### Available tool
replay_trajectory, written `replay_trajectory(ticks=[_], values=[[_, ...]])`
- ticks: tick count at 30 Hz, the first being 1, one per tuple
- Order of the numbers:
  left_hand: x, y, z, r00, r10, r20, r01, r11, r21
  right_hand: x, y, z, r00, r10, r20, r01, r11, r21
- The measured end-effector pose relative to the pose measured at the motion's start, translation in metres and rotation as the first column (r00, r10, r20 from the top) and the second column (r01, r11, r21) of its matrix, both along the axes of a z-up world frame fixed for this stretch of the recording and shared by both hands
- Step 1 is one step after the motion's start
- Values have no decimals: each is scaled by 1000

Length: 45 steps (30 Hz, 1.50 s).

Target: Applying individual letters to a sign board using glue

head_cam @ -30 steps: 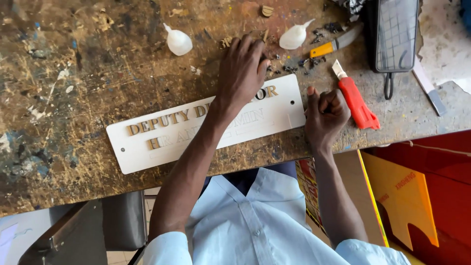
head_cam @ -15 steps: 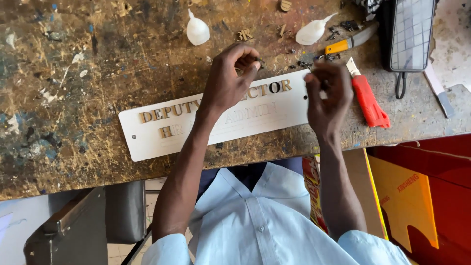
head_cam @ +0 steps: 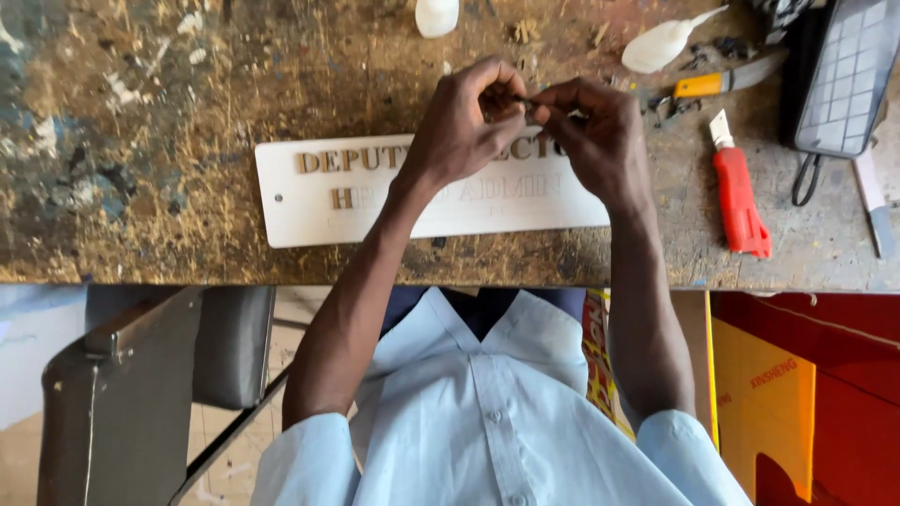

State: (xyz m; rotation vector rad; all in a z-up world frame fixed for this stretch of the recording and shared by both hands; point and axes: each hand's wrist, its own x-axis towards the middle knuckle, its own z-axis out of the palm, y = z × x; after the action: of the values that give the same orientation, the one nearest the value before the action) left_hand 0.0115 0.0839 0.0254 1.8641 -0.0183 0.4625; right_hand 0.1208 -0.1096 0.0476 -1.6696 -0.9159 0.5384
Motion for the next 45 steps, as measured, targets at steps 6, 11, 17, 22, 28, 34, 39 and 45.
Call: replay_trajectory(ticks=[6, 11, 17, 22, 28, 34, 39, 45], values=[[18, 0, 1, 999, 5, 32, -6, 1000, 3, 18, 3, 7, 996, 21, 87, -19, 1000, -24], [34, 13, 0, 996, 51, 70, -55, 997, 61, 44, 18, 12, 995, 82, 53, -84, 996, 26], [46, 18, -14, 995, 97, -32, -100, 990, -98, 61, 28, 3, 989, 129, -65, -123, 988, 95], [54, 10, -8, 977, 178, -116, -196, 965, -176, 64, 27, 0, 996, 78, -42, -77, 997, 23], [62, 9, -14, 988, 151, -44, -156, 980, -124, 65, 32, -11, 995, -96, -28, 96, 995, -1], [56, 5, -10, 979, 202, -5, -202, 979, -14, 58, 36, -14, 992, -104, 66, 102, 994, 39], [54, -5, -12, 976, 220, 10, -220, 975, 29, 60, 37, -28, 981, -129, 143, 109, 984, 138], [53, -13, 4, 983, 181, -22, -182, 970, -162, 52, 37, -10, 981, -164, -105, 177, 975, 132]])
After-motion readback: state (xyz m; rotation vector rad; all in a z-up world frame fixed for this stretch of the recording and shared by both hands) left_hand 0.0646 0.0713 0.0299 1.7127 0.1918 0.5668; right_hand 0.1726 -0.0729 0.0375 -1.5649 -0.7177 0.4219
